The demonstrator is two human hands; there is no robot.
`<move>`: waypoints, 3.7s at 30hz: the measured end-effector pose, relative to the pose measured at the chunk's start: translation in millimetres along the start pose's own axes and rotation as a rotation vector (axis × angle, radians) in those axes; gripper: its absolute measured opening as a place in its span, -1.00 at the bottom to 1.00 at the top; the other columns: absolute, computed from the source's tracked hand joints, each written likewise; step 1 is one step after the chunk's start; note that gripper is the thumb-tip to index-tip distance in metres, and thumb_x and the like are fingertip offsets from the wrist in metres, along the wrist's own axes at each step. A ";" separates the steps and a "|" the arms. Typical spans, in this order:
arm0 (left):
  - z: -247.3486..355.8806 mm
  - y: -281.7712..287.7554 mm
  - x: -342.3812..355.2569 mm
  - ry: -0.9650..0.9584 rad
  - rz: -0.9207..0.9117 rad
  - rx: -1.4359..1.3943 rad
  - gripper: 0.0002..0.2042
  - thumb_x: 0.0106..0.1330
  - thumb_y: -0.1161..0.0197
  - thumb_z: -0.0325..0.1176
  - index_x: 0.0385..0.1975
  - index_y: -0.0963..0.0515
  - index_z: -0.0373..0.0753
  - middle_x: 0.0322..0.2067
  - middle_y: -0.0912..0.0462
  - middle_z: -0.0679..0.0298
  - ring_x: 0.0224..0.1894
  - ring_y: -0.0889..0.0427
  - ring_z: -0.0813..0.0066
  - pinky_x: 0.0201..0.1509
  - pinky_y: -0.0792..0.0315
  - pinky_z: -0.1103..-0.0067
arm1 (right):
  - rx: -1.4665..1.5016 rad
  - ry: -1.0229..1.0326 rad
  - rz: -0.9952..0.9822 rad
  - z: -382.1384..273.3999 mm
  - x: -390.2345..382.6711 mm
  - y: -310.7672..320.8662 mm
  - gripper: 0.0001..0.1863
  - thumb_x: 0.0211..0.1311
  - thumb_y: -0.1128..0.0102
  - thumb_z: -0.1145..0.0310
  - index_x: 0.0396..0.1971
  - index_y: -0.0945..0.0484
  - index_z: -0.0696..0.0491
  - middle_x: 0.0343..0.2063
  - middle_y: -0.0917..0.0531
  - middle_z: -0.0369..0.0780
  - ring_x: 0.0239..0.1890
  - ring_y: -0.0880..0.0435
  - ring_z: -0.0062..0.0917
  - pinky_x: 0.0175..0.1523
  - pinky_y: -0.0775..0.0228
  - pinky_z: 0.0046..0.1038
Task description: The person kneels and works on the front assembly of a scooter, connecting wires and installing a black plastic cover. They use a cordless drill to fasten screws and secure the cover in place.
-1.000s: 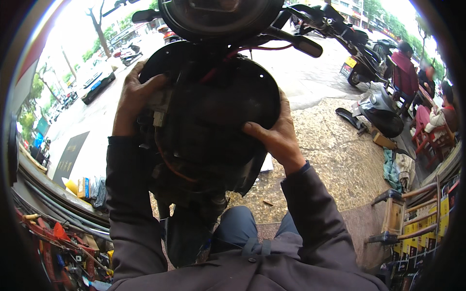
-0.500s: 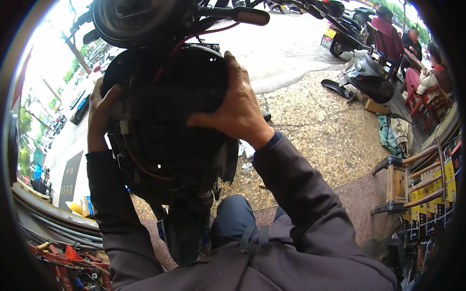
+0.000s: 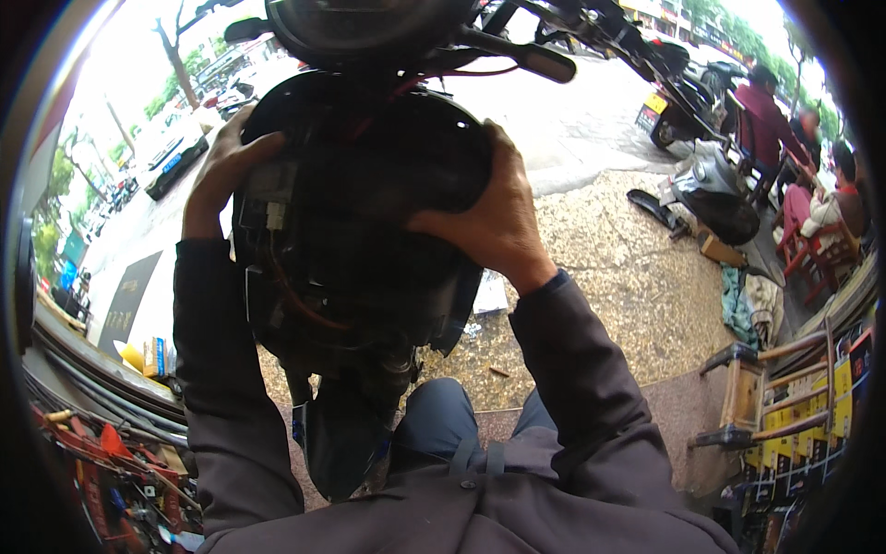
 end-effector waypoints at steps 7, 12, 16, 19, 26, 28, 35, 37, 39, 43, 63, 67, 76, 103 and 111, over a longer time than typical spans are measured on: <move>20.1 2.9 40.6 -0.197 -0.076 0.095 -0.40 0.19 -0.47 -0.13 0.19 -0.54 -0.33 -0.06 -0.71 0.16 -0.03 -0.68 0.45 0.14 -0.50 0.52 | 0.050 -0.008 -0.008 4.7 -1.1 -6.3 0.34 -0.39 -0.79 0.24 0.42 -0.06 0.27 0.25 -0.41 0.10 0.32 -0.43 -0.13 0.40 -0.34 -0.24; 12.8 -8.9 68.7 -0.270 -0.166 0.054 -0.41 0.14 -0.55 -0.19 0.16 -0.56 -0.29 -0.05 -0.74 0.13 -0.04 -0.73 0.38 0.14 -0.58 0.46 | 0.051 -0.032 -0.034 6.6 -3.2 -8.4 0.35 -0.39 -0.79 0.27 0.44 -0.01 0.22 0.24 -0.42 0.08 0.32 -0.43 -0.15 0.40 -0.34 -0.24; 14.8 -8.2 65.8 -0.341 -0.149 0.103 -0.42 0.15 -0.52 -0.33 0.20 -0.53 -0.31 -0.05 -0.74 0.15 -0.04 -0.73 0.40 0.16 -0.57 0.47 | 0.068 -0.015 -0.038 7.3 -4.0 -9.8 0.37 -0.39 -0.79 0.28 0.45 0.01 0.21 0.26 -0.40 0.06 0.34 -0.41 -0.18 0.41 -0.33 -0.25; 15.1 -10.5 63.7 -0.307 -0.144 0.165 -0.39 0.13 -0.51 -0.39 0.22 -0.50 -0.34 -0.02 -0.73 0.12 -0.02 -0.72 0.39 0.16 -0.56 0.47 | 0.052 0.011 -0.046 9.3 -3.0 -10.6 0.37 -0.36 -0.77 0.30 0.46 0.03 0.21 0.29 -0.37 0.04 0.36 -0.39 -0.20 0.43 -0.31 -0.25; 30.1 -3.4 60.5 -0.488 0.039 0.266 -0.55 0.07 -0.57 -0.15 -0.10 -0.69 -0.30 -0.26 -0.77 0.08 -0.19 -0.77 0.24 -0.01 -0.61 0.38 | 0.050 0.013 -0.107 2.7 -2.0 -10.1 0.35 -0.29 -0.74 0.32 0.48 0.07 0.20 0.31 -0.35 0.04 0.36 -0.37 -0.21 0.44 -0.28 -0.28; 30.9 -0.6 59.8 -0.492 0.068 0.279 -0.55 0.07 -0.57 -0.15 -0.11 -0.70 -0.28 -0.28 -0.77 0.08 -0.19 -0.77 0.23 -0.01 -0.61 0.38 | 0.047 -0.006 -0.104 -2.4 -2.0 -10.3 0.36 -0.30 -0.75 0.30 0.48 0.07 0.22 0.31 -0.35 0.04 0.37 -0.37 -0.21 0.44 -0.27 -0.29; 26.4 -5.7 62.5 -0.381 -0.030 0.282 -0.45 0.08 -0.54 -0.31 0.11 -0.61 -0.34 -0.15 -0.77 0.06 -0.13 -0.76 0.36 0.06 -0.58 0.47 | -0.133 -0.007 -0.027 -17.6 -1.9 -9.3 0.33 -0.30 -0.72 0.36 0.48 0.03 0.26 0.31 -0.38 0.05 0.37 -0.38 -0.23 0.44 -0.27 -0.32; 21.3 -4.5 60.4 -0.403 -0.063 0.197 -0.42 0.11 -0.53 -0.27 0.15 -0.58 -0.33 -0.10 -0.76 0.07 -0.11 -0.76 0.35 0.07 -0.57 0.46 | -0.259 0.016 -0.020 -21.7 -1.0 -8.7 0.33 -0.30 -0.75 0.27 0.43 0.01 0.36 0.28 -0.40 0.14 0.34 -0.43 -0.16 0.41 -0.32 -0.29; 11.9 -0.2 58.5 -0.417 -0.105 0.036 -0.37 0.16 -0.52 -0.18 0.22 -0.52 -0.33 -0.05 -0.75 0.08 -0.11 -0.75 0.35 0.08 -0.56 0.45 | -0.183 -0.008 -0.033 -21.8 -1.5 -9.2 0.31 -0.31 -0.75 0.27 0.42 -0.01 0.36 0.25 -0.44 0.13 0.31 -0.46 -0.17 0.39 -0.35 -0.29; -48.5 35.5 24.7 -0.241 -0.086 -0.166 -0.14 0.21 -0.42 0.15 0.38 -0.32 -0.31 0.18 -0.56 -0.10 0.14 -0.63 0.22 0.18 -0.53 0.44 | -0.125 -0.013 -0.041 -25.4 -0.4 -10.1 0.28 -0.30 -0.75 0.28 0.41 -0.05 0.36 0.19 -0.50 0.10 0.25 -0.52 -0.18 0.36 -0.39 -0.30; -202.6 -5.3 -100.5 0.062 0.058 -0.542 -0.75 0.37 -0.28 -0.51 0.00 -0.63 -0.42 -0.28 -0.77 0.18 -0.35 -0.70 0.57 -0.21 -0.60 0.59 | -0.026 -0.014 -0.062 -6.7 -0.3 -15.2 0.14 -0.16 -0.55 0.59 0.46 -0.04 0.19 0.21 -0.48 -0.02 0.21 -0.55 -0.28 0.27 -0.50 -0.31; -197.3 1.5 -100.7 -0.015 0.025 -0.534 -0.75 0.36 -0.34 -0.42 -0.05 -0.66 -0.41 -0.30 -0.78 0.18 -0.35 -0.70 0.57 -0.22 -0.61 0.59 | 0.000 -0.048 -0.056 4.9 -0.6 -11.8 0.08 -0.10 -0.49 0.57 0.46 -0.05 0.17 0.23 -0.45 -0.04 0.22 -0.53 -0.27 0.28 -0.47 -0.31; -256.4 -8.7 -166.6 0.079 -0.105 -0.631 -0.38 0.24 -0.45 -0.33 0.29 -0.42 -0.35 0.07 -0.66 0.19 0.10 -0.62 0.50 0.22 -0.52 0.55 | -0.079 0.011 -0.063 7.9 3.4 -5.7 0.11 -0.04 -0.56 0.24 0.47 -0.05 0.20 0.27 -0.41 0.01 0.24 -0.50 -0.27 0.25 -0.46 -0.34; -343.1 -28.0 -221.8 0.264 0.098 -0.291 -0.52 0.20 -0.36 -0.40 0.18 -0.61 -0.18 -0.05 -0.73 0.15 -0.13 -0.65 0.50 -0.01 -0.52 0.57 | -0.030 -0.043 -0.082 16.6 7.0 -2.8 -0.12 0.12 -0.37 0.44 0.43 -0.13 0.25 0.26 -0.44 -0.02 0.27 -0.47 -0.31 0.35 -0.32 -0.37; -299.7 -14.0 -213.6 0.153 0.154 -0.391 -0.49 0.28 -0.41 -0.26 0.18 -0.53 -0.37 0.03 -0.69 0.20 0.10 -0.61 0.44 0.37 -0.36 0.35 | -0.062 -0.012 -0.083 24.1 10.8 4.2 -0.06 0.14 -0.46 0.35 0.44 -0.11 0.25 0.30 -0.39 -0.03 0.30 -0.44 -0.31 0.37 -0.28 -0.36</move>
Point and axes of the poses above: each hand's wrist, its own x-axis towards the middle knuckle, its own y-axis out of the back of the hand, z = x × y, the point moved 10 cm from there along x, towards the middle knuckle
